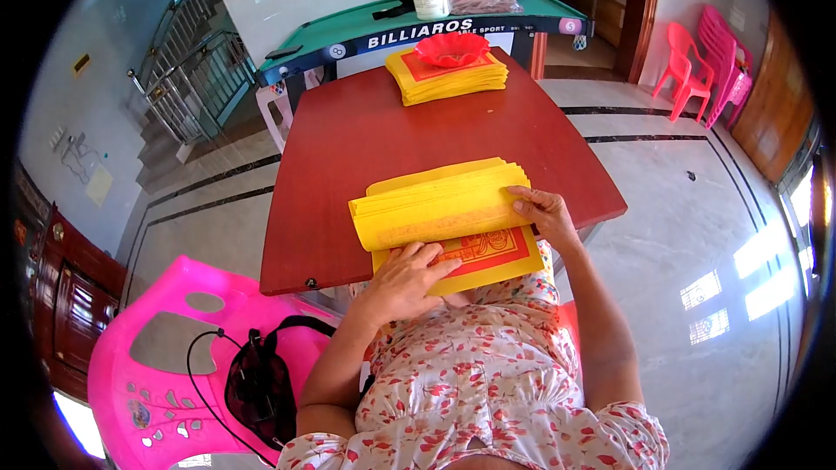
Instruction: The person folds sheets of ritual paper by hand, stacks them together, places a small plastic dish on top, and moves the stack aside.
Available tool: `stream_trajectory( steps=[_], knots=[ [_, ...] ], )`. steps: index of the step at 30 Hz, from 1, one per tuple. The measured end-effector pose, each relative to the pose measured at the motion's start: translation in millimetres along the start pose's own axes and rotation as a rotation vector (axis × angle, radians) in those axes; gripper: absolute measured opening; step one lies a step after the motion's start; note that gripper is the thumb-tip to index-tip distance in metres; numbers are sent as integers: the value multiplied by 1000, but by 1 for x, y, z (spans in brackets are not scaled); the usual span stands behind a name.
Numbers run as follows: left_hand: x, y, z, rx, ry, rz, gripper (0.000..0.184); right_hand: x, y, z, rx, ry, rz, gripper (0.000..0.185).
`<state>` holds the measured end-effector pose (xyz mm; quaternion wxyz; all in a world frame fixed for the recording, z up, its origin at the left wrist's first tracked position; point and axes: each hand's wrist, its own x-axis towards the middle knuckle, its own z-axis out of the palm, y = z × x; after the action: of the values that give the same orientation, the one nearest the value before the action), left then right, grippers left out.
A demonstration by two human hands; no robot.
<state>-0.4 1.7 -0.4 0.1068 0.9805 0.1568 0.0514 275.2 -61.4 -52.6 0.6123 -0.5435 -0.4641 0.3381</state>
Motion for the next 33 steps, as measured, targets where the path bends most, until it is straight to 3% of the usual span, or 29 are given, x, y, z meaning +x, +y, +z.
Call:
stream_trajectory(
  steps=[33],
  knots=[
    [-2, -13, 3, -88, 21, 56, 62, 1, 2, -4, -15, -34, -41, 25]
  ],
)
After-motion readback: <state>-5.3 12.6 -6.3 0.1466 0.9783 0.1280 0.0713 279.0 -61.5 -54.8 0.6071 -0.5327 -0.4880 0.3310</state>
